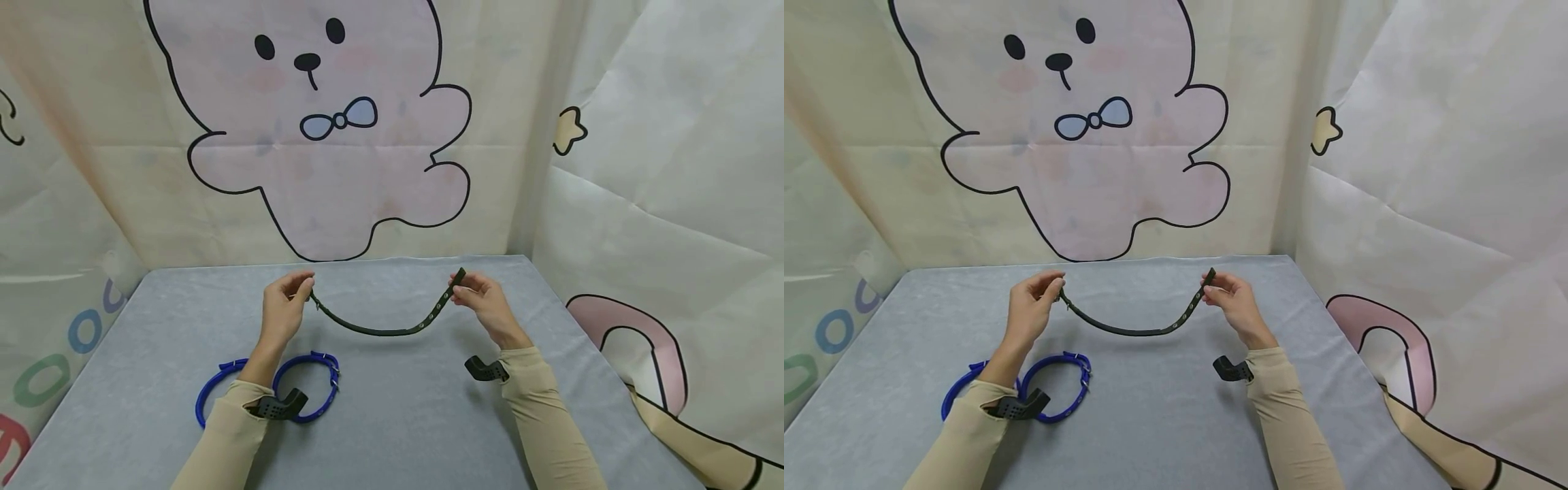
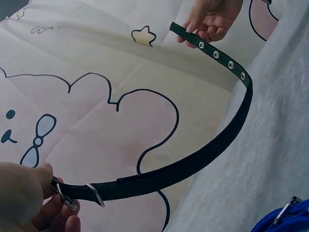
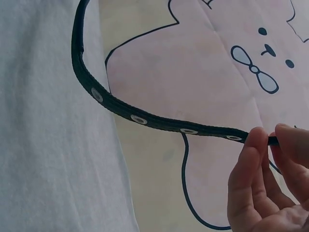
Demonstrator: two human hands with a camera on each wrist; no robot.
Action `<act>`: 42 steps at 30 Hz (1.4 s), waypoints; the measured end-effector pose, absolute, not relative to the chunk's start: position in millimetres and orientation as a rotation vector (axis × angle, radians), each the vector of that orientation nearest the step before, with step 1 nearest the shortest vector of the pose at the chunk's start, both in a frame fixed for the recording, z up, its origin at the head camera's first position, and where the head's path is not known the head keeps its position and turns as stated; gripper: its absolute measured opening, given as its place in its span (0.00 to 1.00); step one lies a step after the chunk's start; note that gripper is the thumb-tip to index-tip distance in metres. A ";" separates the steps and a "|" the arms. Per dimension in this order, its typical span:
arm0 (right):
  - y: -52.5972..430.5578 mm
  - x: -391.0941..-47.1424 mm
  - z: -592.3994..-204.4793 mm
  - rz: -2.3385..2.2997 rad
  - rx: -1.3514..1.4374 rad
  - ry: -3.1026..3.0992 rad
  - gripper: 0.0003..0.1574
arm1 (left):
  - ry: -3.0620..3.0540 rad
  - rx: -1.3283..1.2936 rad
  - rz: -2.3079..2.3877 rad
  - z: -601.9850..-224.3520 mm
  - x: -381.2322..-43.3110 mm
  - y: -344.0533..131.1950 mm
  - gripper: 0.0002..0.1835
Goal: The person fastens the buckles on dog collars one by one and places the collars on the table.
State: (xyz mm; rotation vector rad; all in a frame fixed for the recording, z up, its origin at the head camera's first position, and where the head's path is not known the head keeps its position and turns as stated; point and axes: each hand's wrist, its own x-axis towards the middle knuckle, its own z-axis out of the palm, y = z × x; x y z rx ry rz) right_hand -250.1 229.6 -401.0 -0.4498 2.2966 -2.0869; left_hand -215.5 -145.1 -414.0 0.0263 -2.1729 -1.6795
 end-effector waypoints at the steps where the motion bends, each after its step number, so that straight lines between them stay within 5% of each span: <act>1: 228.8 -249.4 -400.7 -2.069 -0.456 2.305 0.18 | -2.172 0.011 -1.677 -413.9 -215.4 -145.1 0.15; 42: 209.6 -241.0 -404.7 -1.545 -0.786 2.285 0.15 | -2.246 -0.269 -1.803 -402.9 -202.5 -127.7 0.15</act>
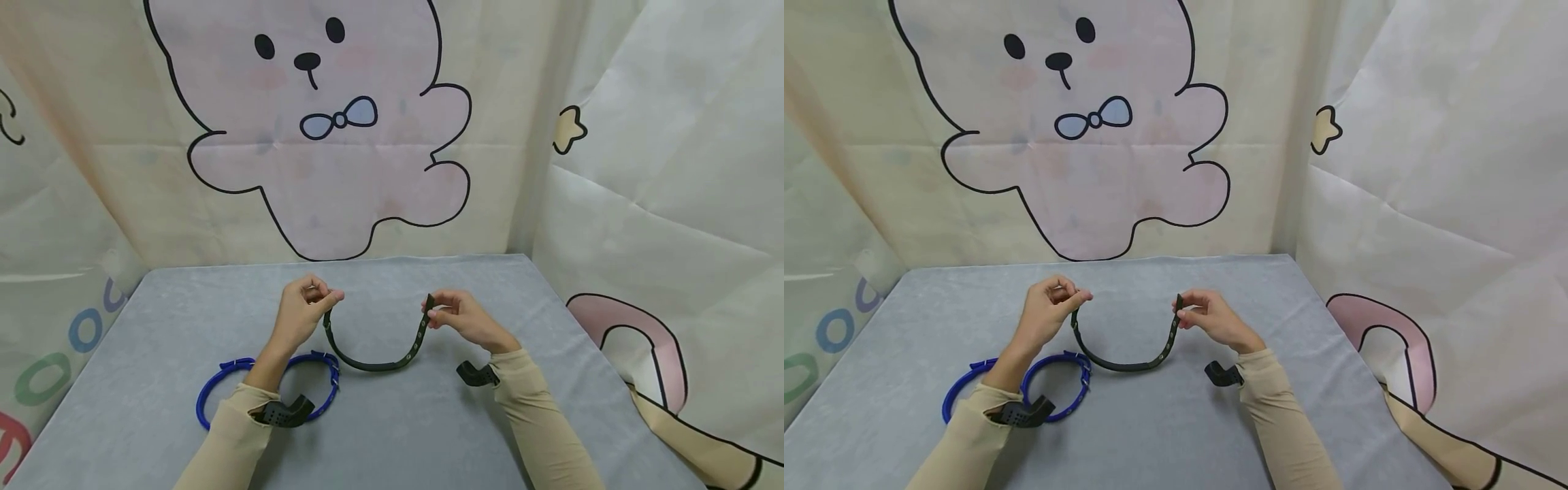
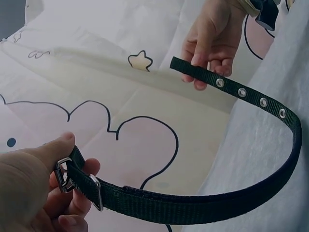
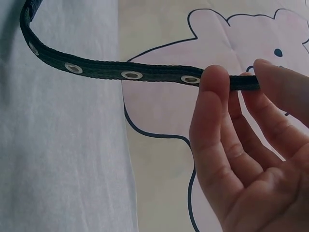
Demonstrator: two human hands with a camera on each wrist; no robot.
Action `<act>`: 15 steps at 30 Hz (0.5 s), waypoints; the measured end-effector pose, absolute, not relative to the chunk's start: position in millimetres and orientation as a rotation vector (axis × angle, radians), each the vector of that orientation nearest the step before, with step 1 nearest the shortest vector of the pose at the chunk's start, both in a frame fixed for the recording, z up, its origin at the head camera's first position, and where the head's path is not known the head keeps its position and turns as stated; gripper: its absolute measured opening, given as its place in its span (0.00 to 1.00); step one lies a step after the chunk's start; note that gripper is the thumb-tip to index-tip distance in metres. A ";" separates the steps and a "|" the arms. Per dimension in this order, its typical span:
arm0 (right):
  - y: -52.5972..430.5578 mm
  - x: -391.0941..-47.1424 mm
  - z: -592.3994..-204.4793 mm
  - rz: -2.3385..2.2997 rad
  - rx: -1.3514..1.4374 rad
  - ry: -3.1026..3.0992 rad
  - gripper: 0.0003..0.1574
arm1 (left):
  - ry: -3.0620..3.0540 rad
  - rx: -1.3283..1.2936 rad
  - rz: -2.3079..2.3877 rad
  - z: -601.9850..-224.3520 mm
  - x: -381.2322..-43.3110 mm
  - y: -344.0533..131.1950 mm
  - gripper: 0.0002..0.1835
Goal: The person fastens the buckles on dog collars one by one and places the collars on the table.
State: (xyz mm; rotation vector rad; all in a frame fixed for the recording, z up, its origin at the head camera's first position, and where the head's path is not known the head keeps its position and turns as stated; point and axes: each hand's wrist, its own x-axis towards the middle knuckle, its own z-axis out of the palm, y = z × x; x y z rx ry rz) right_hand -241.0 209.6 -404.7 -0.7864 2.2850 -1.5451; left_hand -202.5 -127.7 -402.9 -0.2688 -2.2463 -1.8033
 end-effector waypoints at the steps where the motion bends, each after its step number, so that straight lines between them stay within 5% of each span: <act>1: 209.5 -240.2 -404.4 -1.542 -0.793 2.287 0.15 | -2.254 -0.278 -1.788 -402.3 -201.9 -126.1 0.15; 15: 203.0 -238.3 -406.8 -1.517 -0.867 2.233 0.14 | -2.376 -0.414 -1.684 -404.3 -200.6 -117.3 0.09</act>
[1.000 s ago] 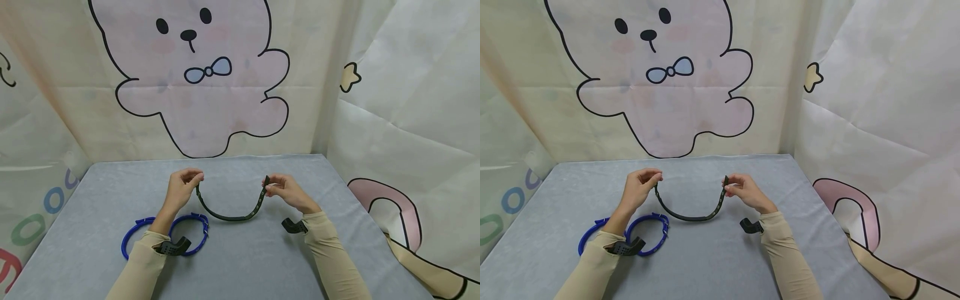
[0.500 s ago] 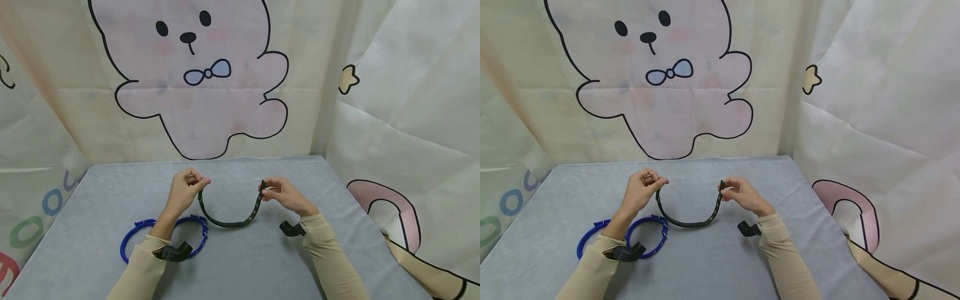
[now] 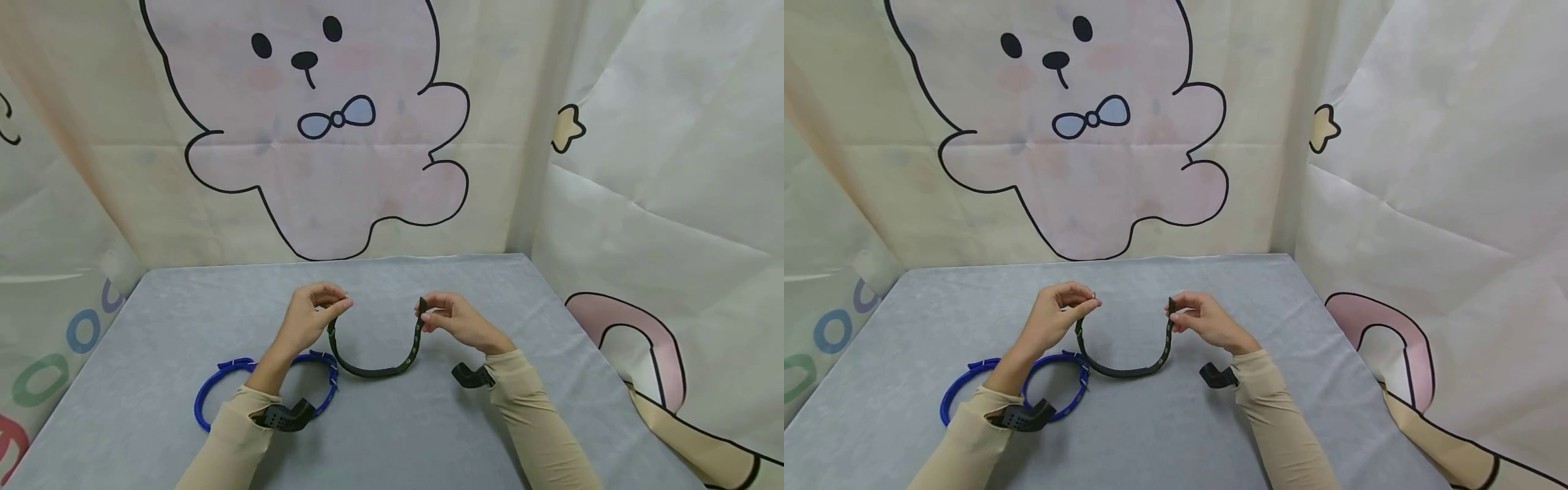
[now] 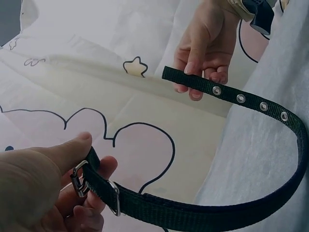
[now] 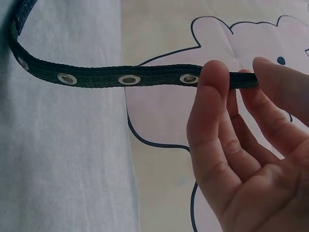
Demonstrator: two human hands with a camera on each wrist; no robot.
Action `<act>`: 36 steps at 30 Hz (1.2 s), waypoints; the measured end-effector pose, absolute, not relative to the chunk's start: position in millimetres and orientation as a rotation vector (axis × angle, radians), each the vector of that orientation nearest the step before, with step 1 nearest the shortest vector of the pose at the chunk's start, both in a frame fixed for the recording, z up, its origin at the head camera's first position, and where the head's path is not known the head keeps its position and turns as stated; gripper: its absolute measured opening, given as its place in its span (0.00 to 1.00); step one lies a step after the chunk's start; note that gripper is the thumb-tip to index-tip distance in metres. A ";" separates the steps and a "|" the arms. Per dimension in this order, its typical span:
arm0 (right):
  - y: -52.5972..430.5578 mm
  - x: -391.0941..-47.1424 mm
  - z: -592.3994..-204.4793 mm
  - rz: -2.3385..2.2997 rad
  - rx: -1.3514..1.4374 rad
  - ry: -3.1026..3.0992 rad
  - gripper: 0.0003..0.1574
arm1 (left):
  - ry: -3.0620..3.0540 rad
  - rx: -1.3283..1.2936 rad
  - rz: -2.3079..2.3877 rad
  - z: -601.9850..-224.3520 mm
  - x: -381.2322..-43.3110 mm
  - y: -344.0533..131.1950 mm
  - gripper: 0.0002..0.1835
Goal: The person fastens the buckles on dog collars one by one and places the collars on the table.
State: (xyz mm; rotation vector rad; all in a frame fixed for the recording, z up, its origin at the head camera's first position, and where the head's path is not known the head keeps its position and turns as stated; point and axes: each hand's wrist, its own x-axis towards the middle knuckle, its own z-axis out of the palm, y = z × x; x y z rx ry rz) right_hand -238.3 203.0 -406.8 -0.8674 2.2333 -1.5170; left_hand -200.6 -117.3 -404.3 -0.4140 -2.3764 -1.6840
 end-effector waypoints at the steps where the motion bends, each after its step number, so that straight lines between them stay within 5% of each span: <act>1: 202.9 -237.9 -407.0 -1.520 -0.871 2.228 0.14 | -2.380 -0.423 -1.687 -404.5 -200.9 -117.3 0.08; 36: 183.2 -234.4 -418.8 -1.532 -0.922 2.222 0.18 | -2.456 -0.497 -1.726 -403.0 -194.5 -106.9 0.13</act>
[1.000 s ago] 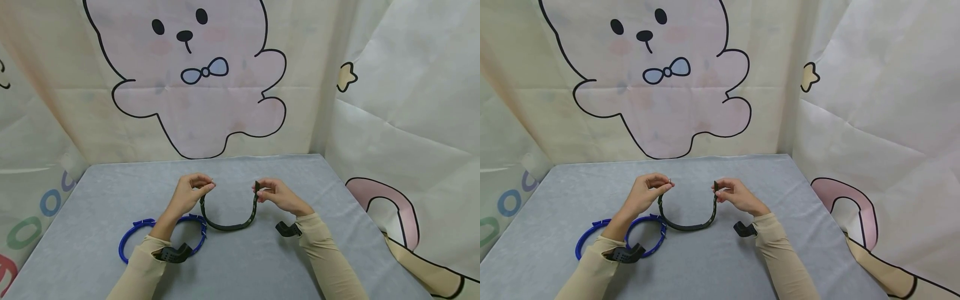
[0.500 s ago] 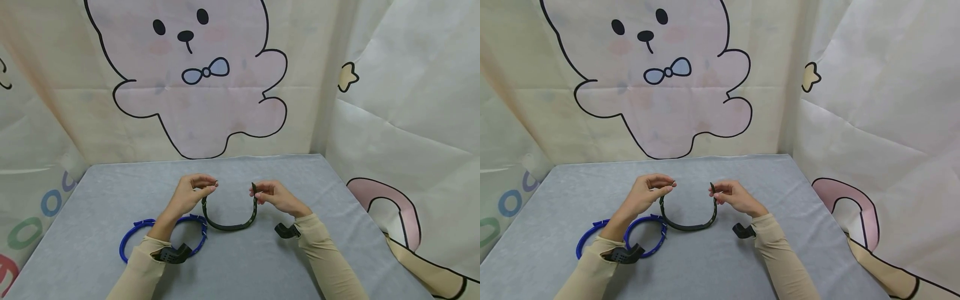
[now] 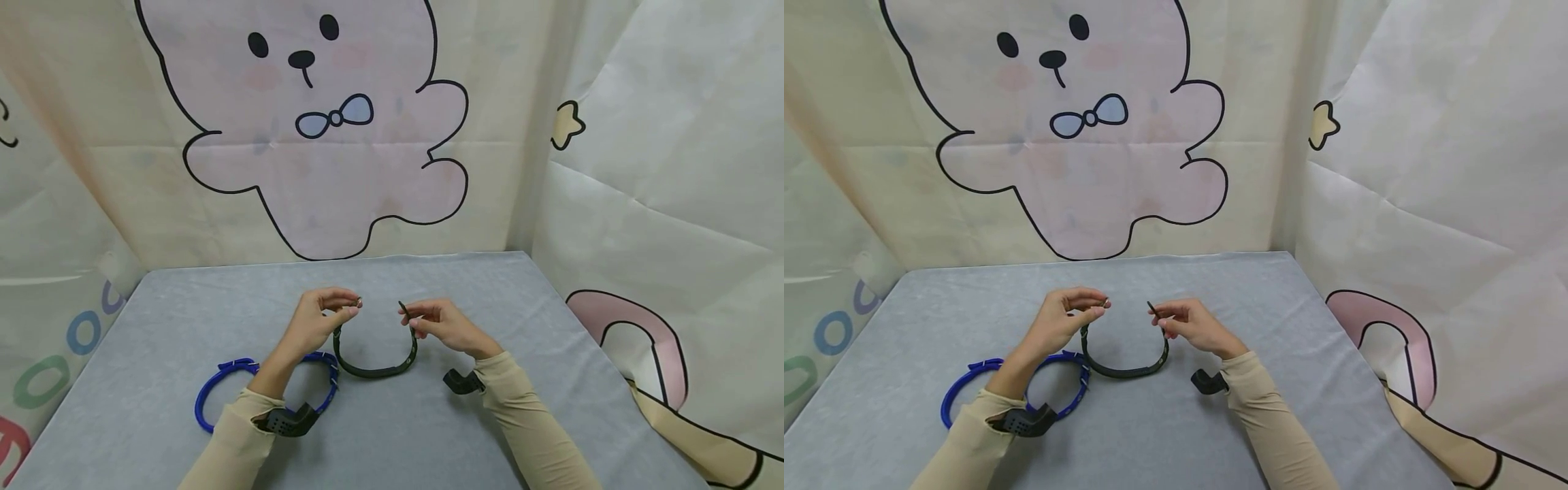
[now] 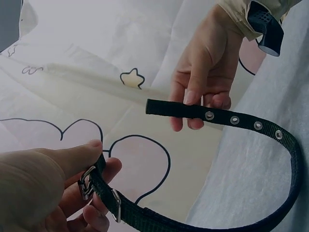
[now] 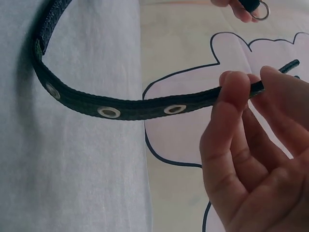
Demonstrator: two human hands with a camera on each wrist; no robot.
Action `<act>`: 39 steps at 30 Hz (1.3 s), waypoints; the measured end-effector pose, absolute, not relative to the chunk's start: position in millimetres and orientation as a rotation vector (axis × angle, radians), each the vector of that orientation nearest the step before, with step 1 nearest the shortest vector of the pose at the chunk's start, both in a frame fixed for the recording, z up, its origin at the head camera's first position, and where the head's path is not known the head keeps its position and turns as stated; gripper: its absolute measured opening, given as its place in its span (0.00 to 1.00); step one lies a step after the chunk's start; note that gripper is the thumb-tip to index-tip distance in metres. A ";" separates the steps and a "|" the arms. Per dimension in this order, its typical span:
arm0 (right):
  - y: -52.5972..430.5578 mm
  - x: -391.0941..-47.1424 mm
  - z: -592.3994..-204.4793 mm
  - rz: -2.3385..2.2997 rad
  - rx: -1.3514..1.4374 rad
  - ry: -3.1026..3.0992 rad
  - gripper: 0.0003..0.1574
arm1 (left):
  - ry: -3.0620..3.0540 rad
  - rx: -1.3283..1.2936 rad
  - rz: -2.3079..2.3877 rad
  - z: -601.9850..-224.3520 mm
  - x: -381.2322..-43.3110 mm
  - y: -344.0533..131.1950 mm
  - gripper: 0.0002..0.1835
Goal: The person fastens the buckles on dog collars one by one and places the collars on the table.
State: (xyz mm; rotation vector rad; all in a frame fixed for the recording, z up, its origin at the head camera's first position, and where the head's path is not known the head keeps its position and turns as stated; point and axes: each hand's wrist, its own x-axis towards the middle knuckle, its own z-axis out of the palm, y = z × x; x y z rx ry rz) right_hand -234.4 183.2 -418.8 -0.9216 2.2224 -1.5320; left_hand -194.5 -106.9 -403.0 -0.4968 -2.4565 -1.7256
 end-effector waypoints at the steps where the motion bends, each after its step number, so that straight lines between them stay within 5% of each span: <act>1: 182.3 -234.0 -418.7 -1.530 -0.922 2.226 0.18 | -2.449 -0.500 -1.727 -403.0 -194.2 -106.1 0.13; 39: 161.4 -218.1 -416.8 -1.513 -0.960 2.244 0.15 | -2.403 -0.612 -1.680 -403.9 -184.1 -83.9 0.10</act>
